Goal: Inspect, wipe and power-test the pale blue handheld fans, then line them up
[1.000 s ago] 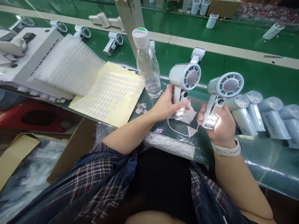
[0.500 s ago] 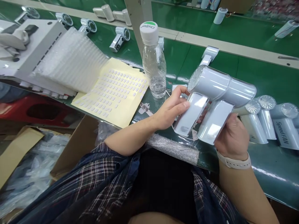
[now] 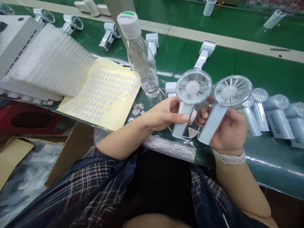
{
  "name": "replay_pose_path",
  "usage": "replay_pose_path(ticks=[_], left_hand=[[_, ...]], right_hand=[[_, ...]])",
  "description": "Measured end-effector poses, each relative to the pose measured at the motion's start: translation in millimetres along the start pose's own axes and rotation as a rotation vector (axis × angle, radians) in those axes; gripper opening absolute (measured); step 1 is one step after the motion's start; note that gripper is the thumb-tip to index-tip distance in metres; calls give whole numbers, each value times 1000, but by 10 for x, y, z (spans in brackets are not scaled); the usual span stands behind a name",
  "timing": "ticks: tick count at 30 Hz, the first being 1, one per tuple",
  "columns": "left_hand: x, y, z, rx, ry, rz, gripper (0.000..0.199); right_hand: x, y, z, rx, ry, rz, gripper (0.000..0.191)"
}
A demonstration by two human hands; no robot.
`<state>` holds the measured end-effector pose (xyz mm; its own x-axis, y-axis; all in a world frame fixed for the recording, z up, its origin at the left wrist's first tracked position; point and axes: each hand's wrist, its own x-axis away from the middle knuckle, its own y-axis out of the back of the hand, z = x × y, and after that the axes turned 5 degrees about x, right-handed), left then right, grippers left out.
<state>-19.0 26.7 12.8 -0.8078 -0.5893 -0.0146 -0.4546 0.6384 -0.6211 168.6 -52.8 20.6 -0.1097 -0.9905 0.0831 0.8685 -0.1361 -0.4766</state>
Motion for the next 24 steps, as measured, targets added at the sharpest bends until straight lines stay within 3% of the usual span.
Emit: replay_pose_path(ticks=[5, 9, 15, 20, 24], left_hand=[[-7, 10, 80, -7, -11, -82, 65], [-17, 12, 93, -30, -39, -161, 60], [-11, -6, -3, 46, -31, -123, 44], [-26, 38, 9, 40, -15, -107, 50], [-49, 50, 16, 43, -40, -159, 49]], right_hand=[[24, -5, -3, 44, 5, 29, 44], [42, 9, 14, 103, 6, 2, 44], [26, 68, 32, 144, 35, -35, 34], [-27, 124, 11, 166, 93, -116, 31], [101, 264, 17, 399, 153, -185, 49]])
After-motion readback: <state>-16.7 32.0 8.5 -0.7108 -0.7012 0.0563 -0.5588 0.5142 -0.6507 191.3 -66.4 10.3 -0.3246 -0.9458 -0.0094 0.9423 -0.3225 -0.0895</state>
